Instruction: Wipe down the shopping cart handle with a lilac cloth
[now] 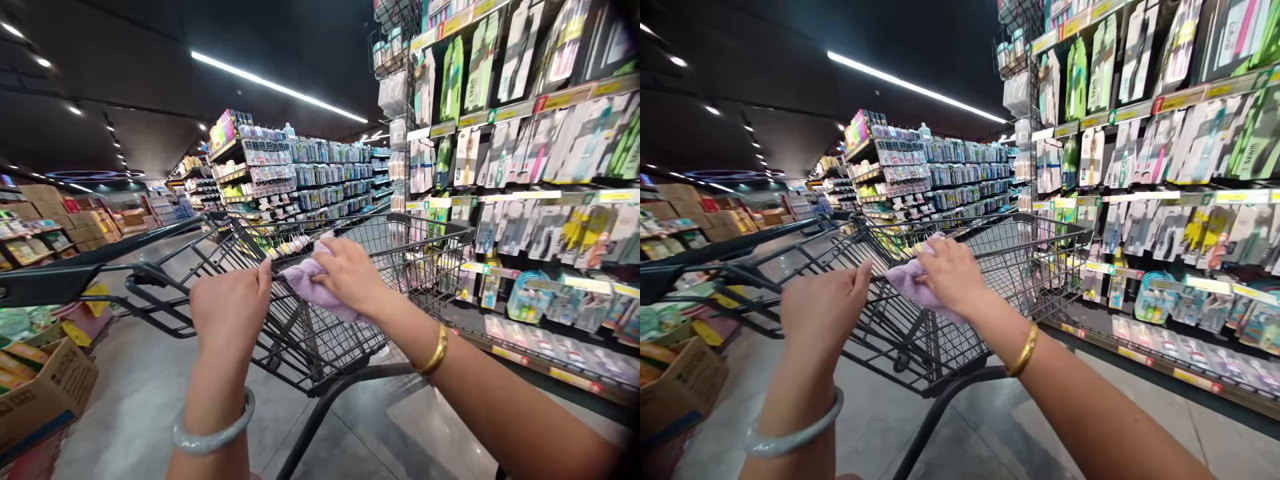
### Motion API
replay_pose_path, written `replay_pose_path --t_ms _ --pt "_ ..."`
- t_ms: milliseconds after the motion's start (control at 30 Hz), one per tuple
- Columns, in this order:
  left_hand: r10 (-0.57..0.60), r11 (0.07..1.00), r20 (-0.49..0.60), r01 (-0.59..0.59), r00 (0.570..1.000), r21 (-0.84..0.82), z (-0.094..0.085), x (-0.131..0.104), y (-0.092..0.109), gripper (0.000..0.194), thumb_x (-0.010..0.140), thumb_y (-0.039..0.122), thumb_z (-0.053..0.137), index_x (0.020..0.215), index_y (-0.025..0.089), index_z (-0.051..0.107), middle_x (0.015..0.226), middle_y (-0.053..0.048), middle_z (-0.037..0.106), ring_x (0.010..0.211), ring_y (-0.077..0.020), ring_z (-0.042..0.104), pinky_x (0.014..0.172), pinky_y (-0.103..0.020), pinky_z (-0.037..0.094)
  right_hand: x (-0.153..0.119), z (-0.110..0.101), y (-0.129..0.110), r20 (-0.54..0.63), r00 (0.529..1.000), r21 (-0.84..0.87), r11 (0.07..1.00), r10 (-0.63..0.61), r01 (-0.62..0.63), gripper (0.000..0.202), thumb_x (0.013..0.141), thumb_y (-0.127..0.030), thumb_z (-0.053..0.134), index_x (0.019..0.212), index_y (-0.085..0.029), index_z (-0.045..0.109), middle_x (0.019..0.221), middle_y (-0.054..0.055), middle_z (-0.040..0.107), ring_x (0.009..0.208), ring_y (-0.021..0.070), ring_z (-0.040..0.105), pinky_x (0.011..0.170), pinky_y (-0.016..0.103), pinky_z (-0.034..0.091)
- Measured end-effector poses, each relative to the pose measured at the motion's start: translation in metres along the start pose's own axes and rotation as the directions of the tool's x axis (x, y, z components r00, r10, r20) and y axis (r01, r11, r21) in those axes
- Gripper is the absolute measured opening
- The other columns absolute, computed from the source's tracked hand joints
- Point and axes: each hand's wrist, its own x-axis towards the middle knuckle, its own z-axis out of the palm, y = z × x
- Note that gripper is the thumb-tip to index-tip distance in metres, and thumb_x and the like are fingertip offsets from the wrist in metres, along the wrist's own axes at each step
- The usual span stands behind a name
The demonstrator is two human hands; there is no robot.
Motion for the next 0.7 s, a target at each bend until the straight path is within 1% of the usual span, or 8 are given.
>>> replay_pose_path --t_ms 67,167,233,333,433,533,600,700 --pt "-0.035 0.999 0.014 0.034 0.999 0.018 0.002 -0.001 -0.008 0.073 0.105 0.049 0.021 0.072 0.018 0.078 0.068 -0.014 0.072 0.069 -0.0325 0.067 0.060 -0.037 0.025 0.005 0.001 -0.015 -0.022 0.997 0.032 0.996 -0.077 0.078 0.040 0.096 -0.045 0.064 0.130 -0.024 0.065 0.151 0.009 0.055 0.121 0.0278 0.053 0.093 0.040 0.042" --pt "-0.081 0.996 -0.053 0.082 0.995 0.025 0.009 -0.003 -0.022 0.071 0.104 0.050 0.026 0.071 0.017 0.078 0.064 -0.014 0.070 0.064 -0.0307 0.063 0.059 -0.036 0.025 0.005 -0.004 -0.013 0.028 0.983 0.095 0.979 -0.184 0.181 0.044 0.100 -0.041 0.060 0.143 -0.032 0.057 0.134 0.003 0.066 0.107 0.0205 0.057 0.086 0.035 0.042" --pt "-0.100 0.995 -0.159 0.097 0.982 -0.028 0.016 -0.005 -0.031 0.067 0.103 0.050 0.030 0.067 0.017 0.076 0.059 -0.013 0.067 0.062 -0.0289 0.060 0.061 -0.037 0.027 -0.004 -0.011 0.004 0.052 0.983 0.113 0.979 -0.177 0.170 0.042 0.102 -0.039 0.056 0.144 -0.036 0.056 0.121 0.001 0.071 0.103 0.0188 0.059 0.086 0.034 0.043" --pt "-0.143 0.958 -0.316 0.051 0.938 -0.282 0.022 -0.012 -0.032 0.054 0.102 0.045 0.042 0.066 0.020 0.074 0.071 -0.011 0.073 0.073 -0.0273 0.064 0.072 -0.040 0.036 -0.038 -0.021 0.046 0.011 0.998 0.118 0.991 -0.070 0.068 0.037 0.103 -0.036 0.053 0.138 -0.036 0.061 0.124 0.001 0.072 0.110 0.0204 0.062 0.096 0.038 0.045" --pt "-0.163 0.851 -0.392 -0.072 0.906 -0.521 0.023 -0.019 -0.014 0.038 0.100 0.038 0.050 0.075 0.027 0.077 0.097 -0.002 0.079 0.099 -0.0257 0.067 0.100 -0.046 0.037 -0.082 -0.020 0.092 -0.149 0.983 0.105 0.991 0.104 -0.088 0.036 0.100 -0.034 0.055 0.134 -0.032 0.065 0.133 0.004 0.069 0.121 0.0258 0.061 0.106 0.046 0.044" --pt "-0.081 0.809 -0.394 -0.171 0.915 -0.562 0.020 -0.025 0.017 0.033 0.101 0.038 0.052 0.082 0.029 0.076 0.099 0.002 0.079 0.102 -0.0228 0.067 0.117 -0.050 0.025 -0.109 -0.008 0.116 -0.339 0.913 0.111 0.973 0.227 -0.200 0.038 0.099 -0.035 0.055 0.134 -0.028 0.066 0.132 0.010 0.069 0.127 0.0300 0.058 0.110 0.049 0.043" --pt "-0.022 0.824 -0.388 -0.203 0.922 -0.529 0.020 -0.027 0.036 0.033 0.102 0.041 0.050 0.085 0.029 0.076 0.094 0.001 0.078 0.098 -0.0226 0.067 0.117 -0.051 0.023 -0.113 0.001 0.109 -0.416 0.867 0.122 0.962 0.274 -0.245 0.037 0.099 -0.036 0.054 0.132 -0.028 0.068 0.129 0.012 0.068 0.128 0.0315 0.056 0.113 0.052 0.041" --pt "-0.025 0.887 -0.389 -0.159 0.921 -0.434 0.023 -0.026 0.053 0.044 0.103 0.048 0.045 0.076 0.026 0.072 0.077 -0.003 0.073 0.085 -0.0240 0.063 0.101 -0.048 0.034 -0.106 0.011 0.073 -0.483 0.829 0.126 0.960 0.281 -0.251 0.034 0.098 -0.032 0.053 0.128 -0.028 0.070 0.126 0.010 0.065 0.127 0.0315 0.053 0.116 0.056 0.041"
